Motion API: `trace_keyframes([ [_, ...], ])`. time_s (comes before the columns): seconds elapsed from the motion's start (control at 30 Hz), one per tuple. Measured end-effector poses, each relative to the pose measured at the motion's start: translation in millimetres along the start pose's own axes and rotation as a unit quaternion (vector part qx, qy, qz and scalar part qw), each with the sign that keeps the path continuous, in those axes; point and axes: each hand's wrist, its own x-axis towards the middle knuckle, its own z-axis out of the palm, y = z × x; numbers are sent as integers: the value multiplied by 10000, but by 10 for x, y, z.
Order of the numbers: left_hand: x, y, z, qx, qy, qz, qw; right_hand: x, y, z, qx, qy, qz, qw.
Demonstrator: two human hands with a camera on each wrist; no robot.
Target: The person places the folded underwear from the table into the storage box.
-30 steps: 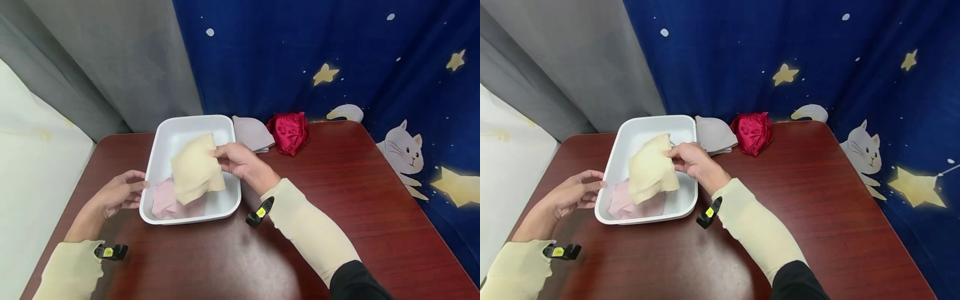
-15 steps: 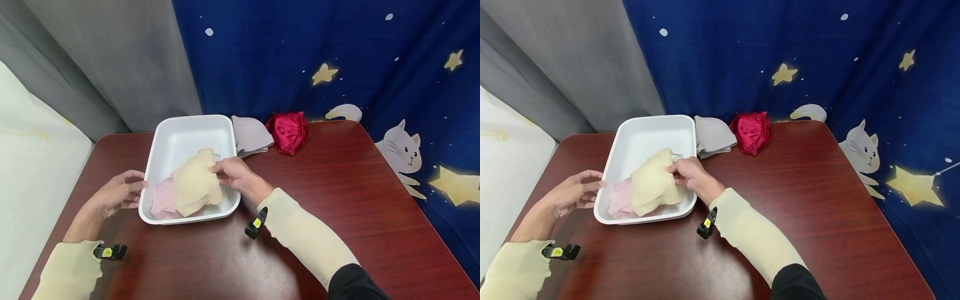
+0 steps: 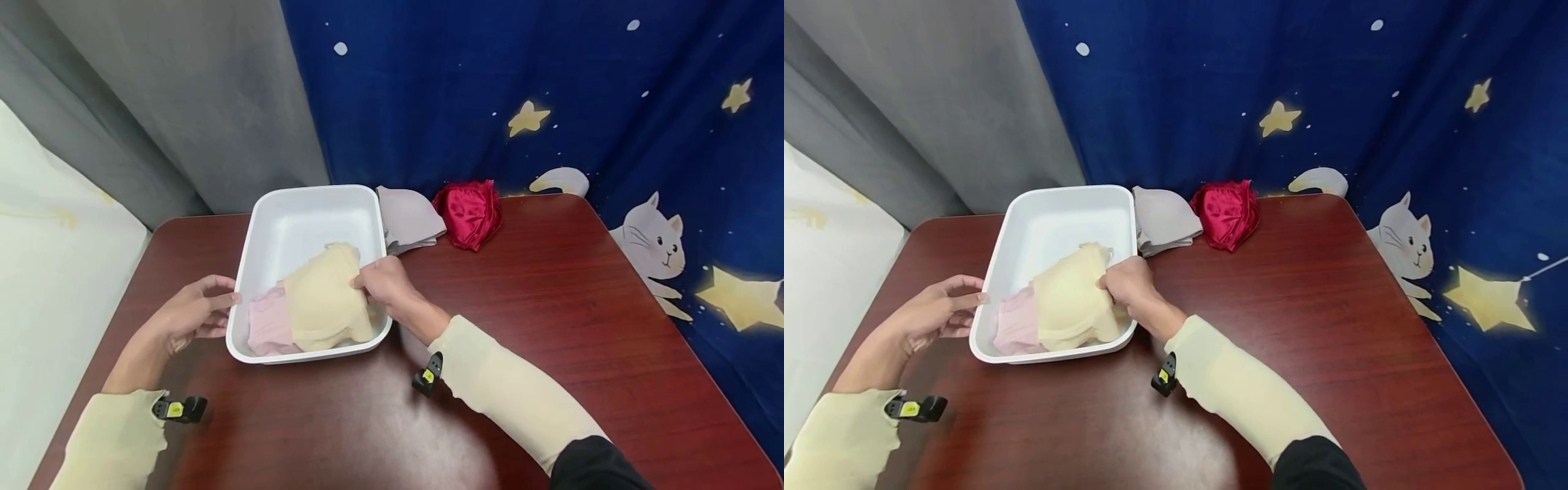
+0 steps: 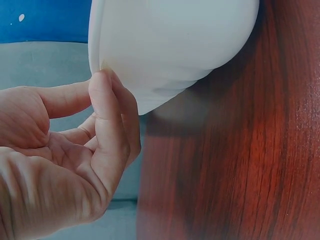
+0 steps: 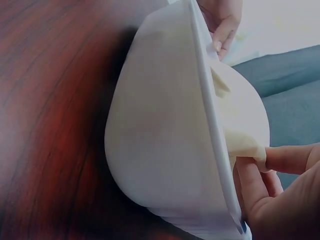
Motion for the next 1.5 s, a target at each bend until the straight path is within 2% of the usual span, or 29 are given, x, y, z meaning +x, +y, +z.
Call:
trace_keyframes([
  [0.13,4,0,2,-29,-2,1,10000,-32,16,-13,39,67,-123,9999],
  [0.3,8,10,11,-60,-42,-23,10000,-69,27,-84,267,118,-29,9996],
  [0.47,9,21,3,-16,-22,3,10000,-88,36,-180,239,195,-36,9995],
  [0.6,12,11,-5,-8,-28,2,10000,-83,47,-210,-44,305,-152,9994],
  [0.7,17,2,-6,-24,-28,0,10000,-84,45,-211,-600,491,-305,9965],
  [0.87,23,-10,-7,-58,-27,-8,10000,-102,19,-239,-1621,788,-481,9825],
  [1.07,19,-16,-13,-65,-25,3,10000,-117,-6,-274,-2451,831,-719,9632],
  [1.4,11,-15,-12,-25,-43,20,10000,-111,28,-359,-3107,1064,-1100,9381],
  [1.5,11,-13,-11,-31,-47,27,10000,-114,23,-367,-3366,1124,-1198,9272],
])
